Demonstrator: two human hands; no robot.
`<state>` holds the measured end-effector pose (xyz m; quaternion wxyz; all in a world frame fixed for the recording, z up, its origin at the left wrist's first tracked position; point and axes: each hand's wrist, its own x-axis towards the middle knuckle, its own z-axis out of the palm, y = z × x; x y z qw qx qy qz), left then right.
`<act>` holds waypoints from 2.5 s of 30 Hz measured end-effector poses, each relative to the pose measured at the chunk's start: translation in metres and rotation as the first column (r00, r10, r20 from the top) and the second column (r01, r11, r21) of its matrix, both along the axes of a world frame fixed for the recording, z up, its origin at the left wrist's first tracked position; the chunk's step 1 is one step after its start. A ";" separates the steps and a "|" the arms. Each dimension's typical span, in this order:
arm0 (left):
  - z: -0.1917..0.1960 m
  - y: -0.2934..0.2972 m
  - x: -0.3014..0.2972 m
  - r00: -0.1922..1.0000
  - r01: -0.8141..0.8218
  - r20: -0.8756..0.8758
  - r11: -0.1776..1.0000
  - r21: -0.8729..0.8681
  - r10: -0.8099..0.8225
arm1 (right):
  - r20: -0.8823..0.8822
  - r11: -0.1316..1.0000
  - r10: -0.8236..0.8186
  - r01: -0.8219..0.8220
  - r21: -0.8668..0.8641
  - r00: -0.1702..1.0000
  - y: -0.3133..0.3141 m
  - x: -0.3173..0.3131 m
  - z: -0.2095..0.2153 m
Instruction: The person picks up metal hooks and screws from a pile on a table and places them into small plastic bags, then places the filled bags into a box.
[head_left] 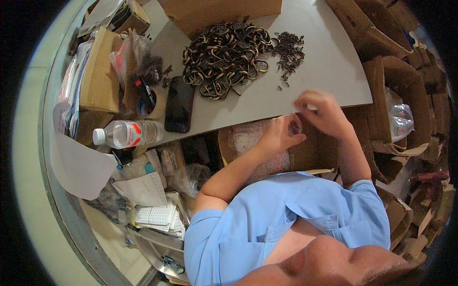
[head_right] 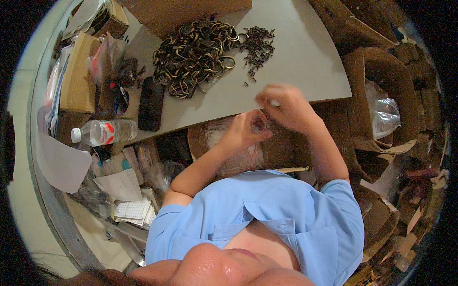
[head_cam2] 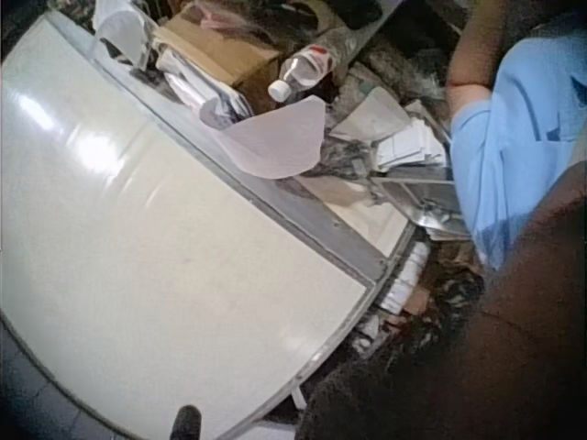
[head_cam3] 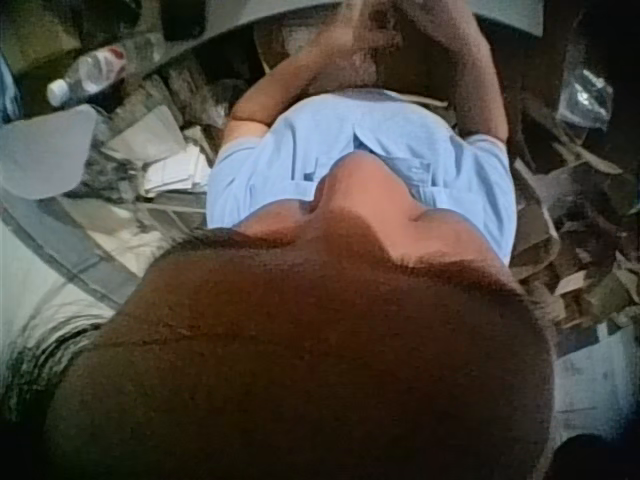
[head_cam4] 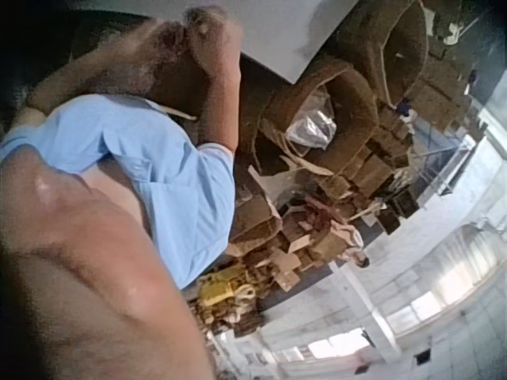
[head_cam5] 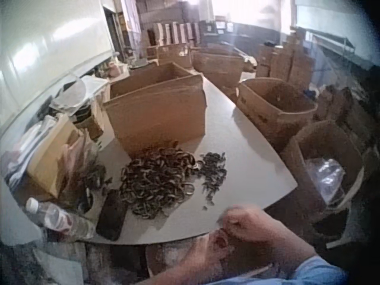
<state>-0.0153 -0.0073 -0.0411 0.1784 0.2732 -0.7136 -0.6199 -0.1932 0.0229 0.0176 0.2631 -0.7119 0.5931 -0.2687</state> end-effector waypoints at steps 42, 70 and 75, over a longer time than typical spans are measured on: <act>-0.079 0.002 -0.014 0.971 0.210 -0.212 0.810 0.548 -0.109 | -0.271 0.995 -0.077 0.092 0.041 0.960 -0.097 0.050 -0.015; -0.059 -0.002 -0.012 0.945 0.215 -0.301 0.933 0.290 -0.124 | 0.756 0.973 -0.224 0.101 0.206 0.615 -0.098 0.047 -0.039; -0.042 -0.002 -0.003 0.954 0.115 -0.296 0.970 0.214 -0.047 | 0.912 0.911 -0.366 -0.130 0.392 0.188 -0.079 0.031 -0.043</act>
